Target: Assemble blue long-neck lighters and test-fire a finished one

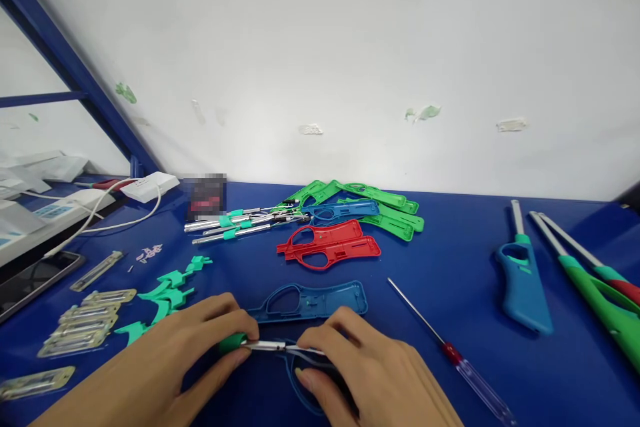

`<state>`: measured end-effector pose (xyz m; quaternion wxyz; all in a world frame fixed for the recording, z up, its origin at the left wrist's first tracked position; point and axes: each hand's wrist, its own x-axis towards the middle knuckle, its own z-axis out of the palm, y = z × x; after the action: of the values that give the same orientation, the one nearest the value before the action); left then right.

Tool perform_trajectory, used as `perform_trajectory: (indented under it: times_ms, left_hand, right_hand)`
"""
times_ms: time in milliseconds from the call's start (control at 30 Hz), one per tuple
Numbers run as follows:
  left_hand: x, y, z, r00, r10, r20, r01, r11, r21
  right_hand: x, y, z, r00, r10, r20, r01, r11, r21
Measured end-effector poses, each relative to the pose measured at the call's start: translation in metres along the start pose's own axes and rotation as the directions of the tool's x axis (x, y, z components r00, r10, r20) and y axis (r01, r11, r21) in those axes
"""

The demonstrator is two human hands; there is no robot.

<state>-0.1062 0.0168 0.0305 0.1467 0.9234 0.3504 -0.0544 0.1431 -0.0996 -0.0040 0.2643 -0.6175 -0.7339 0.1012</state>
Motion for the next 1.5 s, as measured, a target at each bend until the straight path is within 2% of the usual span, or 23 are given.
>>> perform_trajectory:
  times_ms: [100,267,433,800,967,1100,1233,1367,1433,1500]
  left_hand:
    - [0.0,0.004,-0.004,0.999,0.033,0.004,-0.033,0.999,0.038]
    - [0.003,0.007,-0.005,0.982,0.115,-0.147,-0.118,0.993,-0.012]
    - [0.006,0.01,-0.003,0.976,0.137,-0.172,-0.148,0.987,-0.056]
    - [0.009,0.017,-0.004,0.986,0.098,-0.133,-0.1,0.995,-0.013]
    - [0.008,0.021,-0.002,1.0,-0.005,-0.012,0.005,0.998,-0.059]
    - [0.007,0.023,0.002,0.993,-0.086,0.078,0.087,0.996,-0.008]
    - [0.007,0.026,0.002,0.996,-0.026,0.082,0.018,0.996,0.089]
    - [0.008,0.03,-0.003,0.989,0.144,-0.012,-0.14,0.975,0.173]
    - [0.009,0.031,-0.004,0.974,0.217,-0.064,-0.205,0.967,0.154]
    - [0.012,0.031,-0.004,0.969,0.228,-0.094,-0.219,0.97,0.103]
  right_hand:
    - [0.0,0.001,0.0,1.0,-0.021,-0.02,0.02,0.999,-0.025]
    - [0.001,0.0,0.0,1.0,-0.018,-0.005,0.018,0.999,-0.041]
    - [0.001,-0.001,0.001,1.0,-0.021,-0.01,0.02,0.998,-0.059]
    - [0.0,-0.003,-0.001,1.0,0.008,0.013,-0.008,0.999,-0.052]
    - [-0.001,-0.003,0.001,1.0,0.016,0.011,-0.015,0.999,-0.05]
    - [0.0,-0.002,0.001,1.0,0.015,0.007,-0.015,0.999,-0.053]
    - [0.001,-0.005,-0.001,1.0,0.027,0.009,-0.027,0.999,-0.028]
    - [0.004,-0.008,-0.004,0.998,0.054,0.033,-0.053,0.998,-0.015]
    - [0.005,-0.009,-0.005,0.998,0.059,0.032,-0.058,0.998,-0.023]
    - [0.007,-0.009,-0.006,0.998,0.058,0.027,-0.057,0.998,-0.029]
